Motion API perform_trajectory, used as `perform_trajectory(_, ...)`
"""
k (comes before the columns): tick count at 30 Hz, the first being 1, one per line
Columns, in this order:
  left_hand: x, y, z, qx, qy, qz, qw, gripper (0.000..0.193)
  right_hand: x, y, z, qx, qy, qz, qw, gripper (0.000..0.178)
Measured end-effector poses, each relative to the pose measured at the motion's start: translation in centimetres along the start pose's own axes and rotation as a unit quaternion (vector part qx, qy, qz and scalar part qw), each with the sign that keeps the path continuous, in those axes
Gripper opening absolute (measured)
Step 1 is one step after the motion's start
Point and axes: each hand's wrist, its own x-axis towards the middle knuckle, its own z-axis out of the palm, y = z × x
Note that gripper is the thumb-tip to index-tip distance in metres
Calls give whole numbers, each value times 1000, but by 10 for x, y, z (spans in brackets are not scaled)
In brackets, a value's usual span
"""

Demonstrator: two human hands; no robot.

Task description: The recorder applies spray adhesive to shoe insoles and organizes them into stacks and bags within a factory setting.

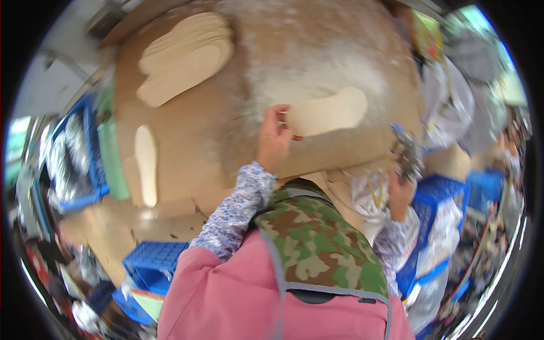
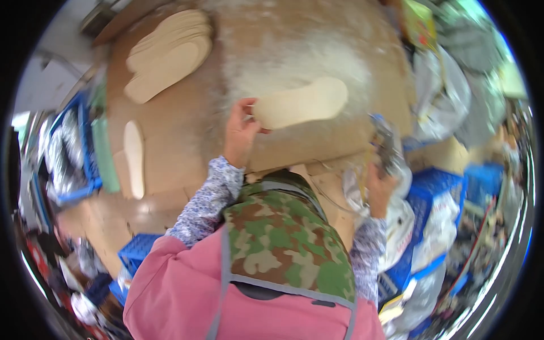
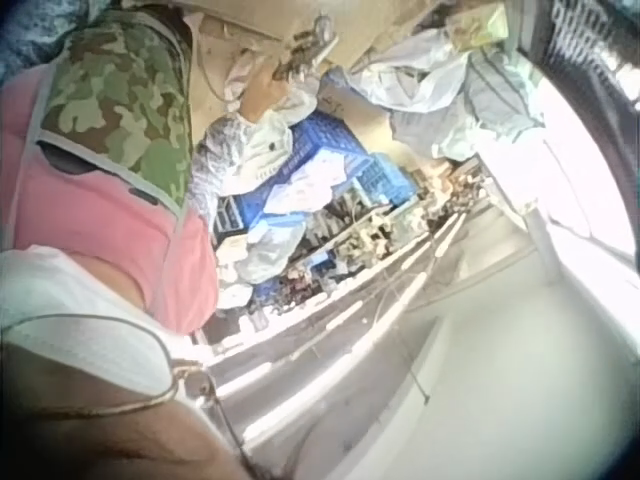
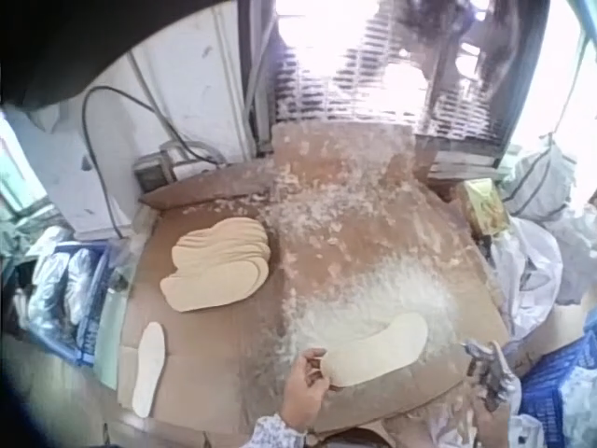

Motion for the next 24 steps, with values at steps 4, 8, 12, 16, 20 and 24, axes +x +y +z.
perform_trajectory(4,-29,39,-53,-75,43,46,995,40,-9,-20,-5,112,-24,123,986,32)
perform_trajectory(8,-89,60,-135,-40,192,112,974,47,-9,-46,13,106,-74,104,986,33)
perform_trajectory(12,-157,67,-201,-73,333,157,927,48,-3,-58,31,91,-114,80,986,31)
perform_trajectory(16,-196,18,-272,-49,414,145,897,46,1,-77,55,87,-159,51,982,31)
perform_trajectory(20,-211,-41,-304,-4,539,34,842,40,1,-93,68,88,-182,32,979,32)
perform_trajectory(24,-219,-64,-310,132,652,-77,743,38,1,-91,71,68,-213,40,974,40)
